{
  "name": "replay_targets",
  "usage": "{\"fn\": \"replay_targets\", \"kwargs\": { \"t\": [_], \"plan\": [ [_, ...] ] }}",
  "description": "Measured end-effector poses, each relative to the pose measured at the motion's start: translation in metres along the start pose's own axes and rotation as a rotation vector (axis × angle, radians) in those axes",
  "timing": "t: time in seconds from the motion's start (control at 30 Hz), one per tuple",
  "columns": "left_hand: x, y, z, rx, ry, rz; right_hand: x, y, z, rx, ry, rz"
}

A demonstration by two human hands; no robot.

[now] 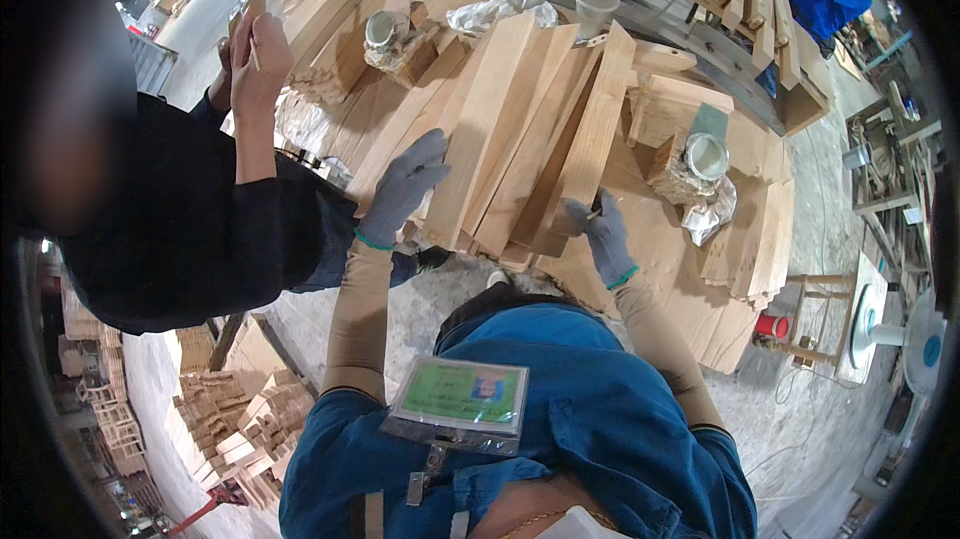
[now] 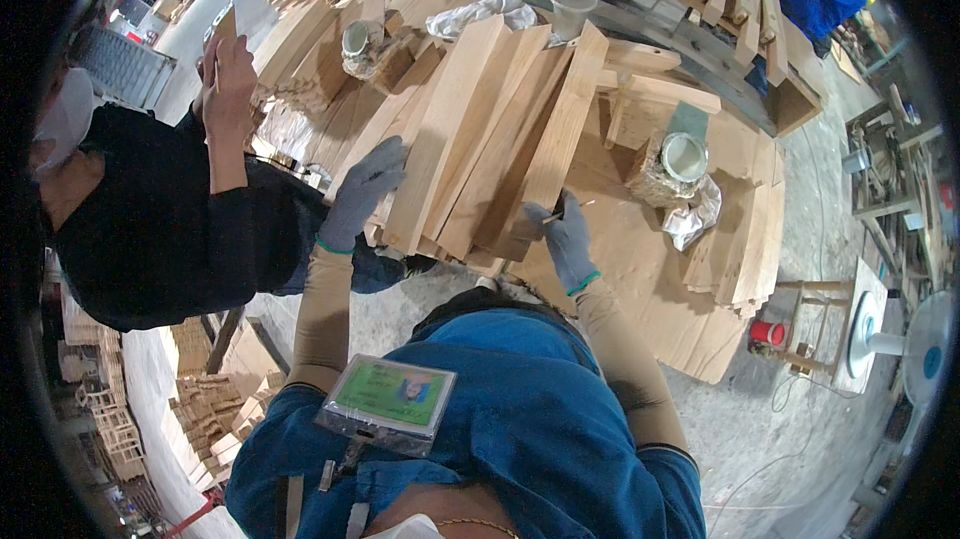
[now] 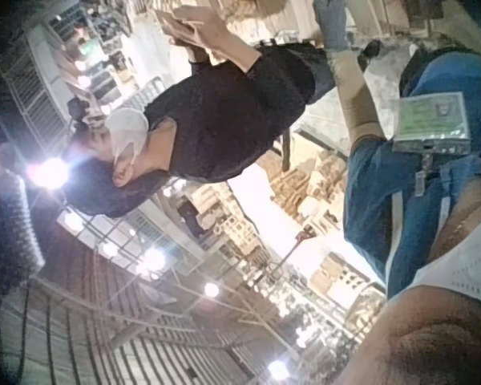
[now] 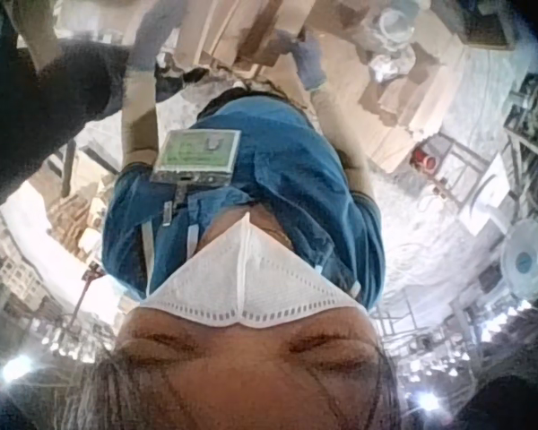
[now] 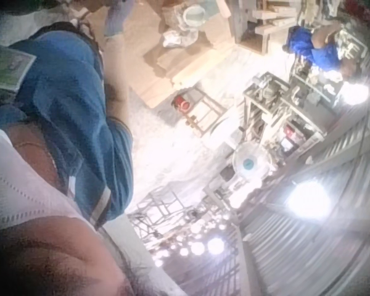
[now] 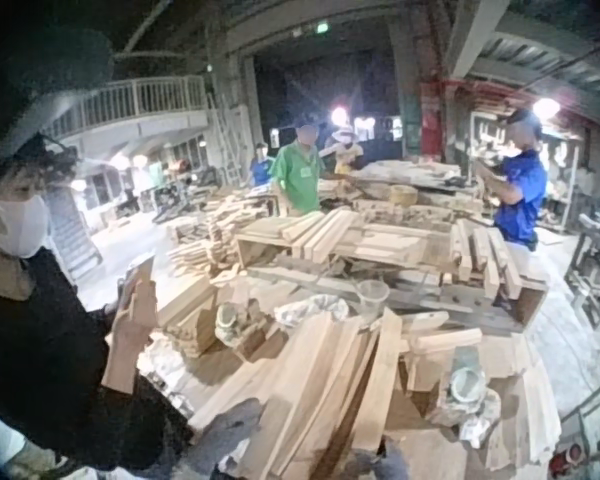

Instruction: The person applies glue to wooden slats using a brush, then places the glued pieces onto a stack. The task is performed repeatedly in a workshop setting with other workers visible in the background.

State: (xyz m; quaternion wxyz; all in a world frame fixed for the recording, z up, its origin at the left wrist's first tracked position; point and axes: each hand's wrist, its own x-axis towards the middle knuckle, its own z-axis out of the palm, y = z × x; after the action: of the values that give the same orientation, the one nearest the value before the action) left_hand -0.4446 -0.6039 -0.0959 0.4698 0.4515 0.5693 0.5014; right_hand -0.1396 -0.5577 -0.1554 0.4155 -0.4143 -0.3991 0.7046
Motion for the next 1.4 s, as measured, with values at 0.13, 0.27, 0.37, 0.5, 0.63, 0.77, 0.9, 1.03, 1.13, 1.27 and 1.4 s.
{"fn": "replay_targets", "kwargs": {
  "t": [0.13, 0.27, 0.37, 0.5, 0.63, 0.77, 0.9, 1.03, 1.13, 1.27, 1.4],
  "plan": [
    [-0.005, -0.002, 0.010, 0.598, 0.071, 0.084, 0.009, 0.011, -0.009, -0.025, 0.098, -0.012],
    [-0.006, -0.002, 0.025, 0.840, -0.014, -0.006, 0.012, -0.002, 0.010, -0.228, 0.085, -0.008],
    [-0.003, -0.011, 0.037, 0.848, 0.088, 0.213, 0.017, -0.006, 0.003, -0.336, -0.045, -0.058],
    [-0.001, -0.008, 0.034, 0.749, 0.064, 0.074, 0.005, -0.019, -0.012, -0.338, 0.160, -0.066],
    [-0.007, -0.006, 0.032, 0.958, 0.162, 0.096, -0.022, -0.074, -0.032, -0.306, 0.104, -0.071],
    [-0.019, 0.017, 0.083, 1.022, 0.067, 0.253, -0.047, -0.068, -0.035, -0.183, 0.242, -0.208],
    [-0.016, 0.013, 0.153, 0.906, -0.294, 0.079, -0.063, -0.067, -0.032, -0.104, 0.265, -0.295],
    [0.010, -0.008, 0.202, 1.304, -0.223, 0.093, -0.085, -0.087, -0.031, 0.068, 0.222, -0.219],
    [0.033, -0.037, 0.218, 1.224, -0.088, 0.153, -0.099, -0.097, -0.031, 0.135, 0.204, -0.168],
    [0.040, -0.005, 0.167, -0.346, -0.421, -0.280, -0.111, -0.092, -0.038, 0.165, 0.224, -0.192],
    [0.008, 0.022, 0.143, -0.938, -0.456, -0.397, -0.115, -0.100, -0.039, 0.156, 0.197, -0.191]
  ]
}}
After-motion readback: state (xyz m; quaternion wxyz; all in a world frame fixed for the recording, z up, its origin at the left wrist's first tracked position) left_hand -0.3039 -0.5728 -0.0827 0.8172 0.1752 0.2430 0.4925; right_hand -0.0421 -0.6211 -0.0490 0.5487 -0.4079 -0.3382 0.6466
